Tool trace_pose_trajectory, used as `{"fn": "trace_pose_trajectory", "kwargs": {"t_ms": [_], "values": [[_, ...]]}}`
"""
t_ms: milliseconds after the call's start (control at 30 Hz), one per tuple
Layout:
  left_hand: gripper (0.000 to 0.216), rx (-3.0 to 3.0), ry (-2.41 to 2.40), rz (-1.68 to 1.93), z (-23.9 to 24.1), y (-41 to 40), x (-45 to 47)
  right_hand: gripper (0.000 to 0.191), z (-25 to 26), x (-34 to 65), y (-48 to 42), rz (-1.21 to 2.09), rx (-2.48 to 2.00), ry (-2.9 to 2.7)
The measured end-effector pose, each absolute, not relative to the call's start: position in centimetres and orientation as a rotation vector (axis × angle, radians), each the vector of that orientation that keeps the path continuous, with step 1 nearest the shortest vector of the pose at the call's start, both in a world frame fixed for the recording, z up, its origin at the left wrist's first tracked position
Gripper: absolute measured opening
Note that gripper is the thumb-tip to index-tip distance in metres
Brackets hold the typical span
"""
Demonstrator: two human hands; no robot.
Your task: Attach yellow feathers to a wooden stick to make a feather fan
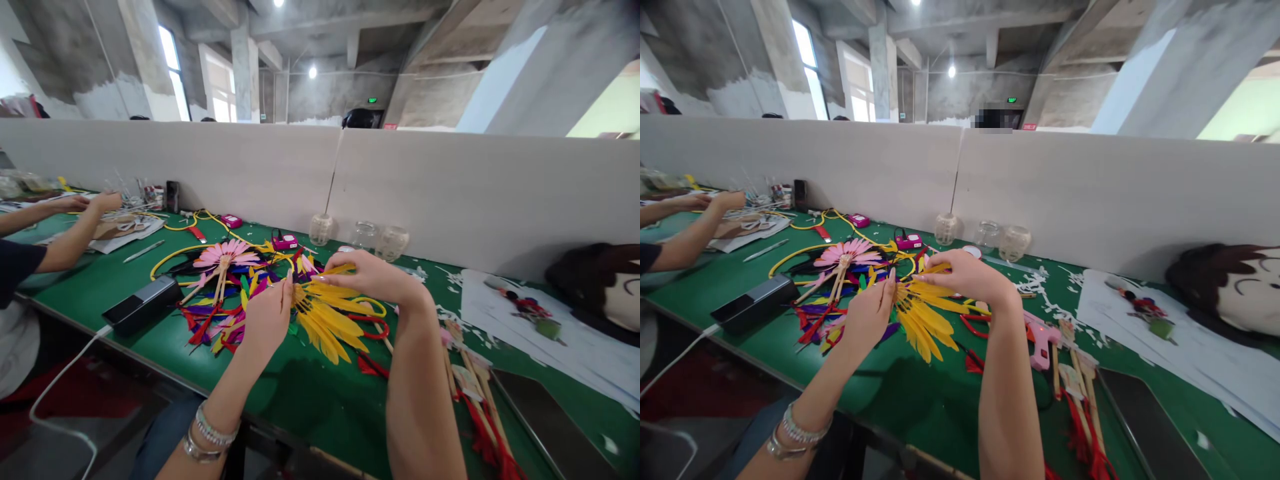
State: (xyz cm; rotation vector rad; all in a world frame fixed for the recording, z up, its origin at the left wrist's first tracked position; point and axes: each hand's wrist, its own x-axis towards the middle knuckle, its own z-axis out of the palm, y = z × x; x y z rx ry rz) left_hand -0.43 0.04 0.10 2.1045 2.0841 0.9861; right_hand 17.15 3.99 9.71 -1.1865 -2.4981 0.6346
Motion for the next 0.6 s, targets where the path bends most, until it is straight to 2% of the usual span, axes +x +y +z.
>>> {"fn": "trace_pose_trajectory", "kwargs": {"t_ms": [367,600], "values": [[0.042,2.113,1.992,1.079,0.3,-0.3,-0.5,0.035,10.1,16.8,3.6,0.572,-1.137,-2.406],[0.04,2.011,1.975,1.114,0.7,-0.6,-1.4,0.039,10.2,16.9,3.2,0.663,-1.215,-2.428]]}}
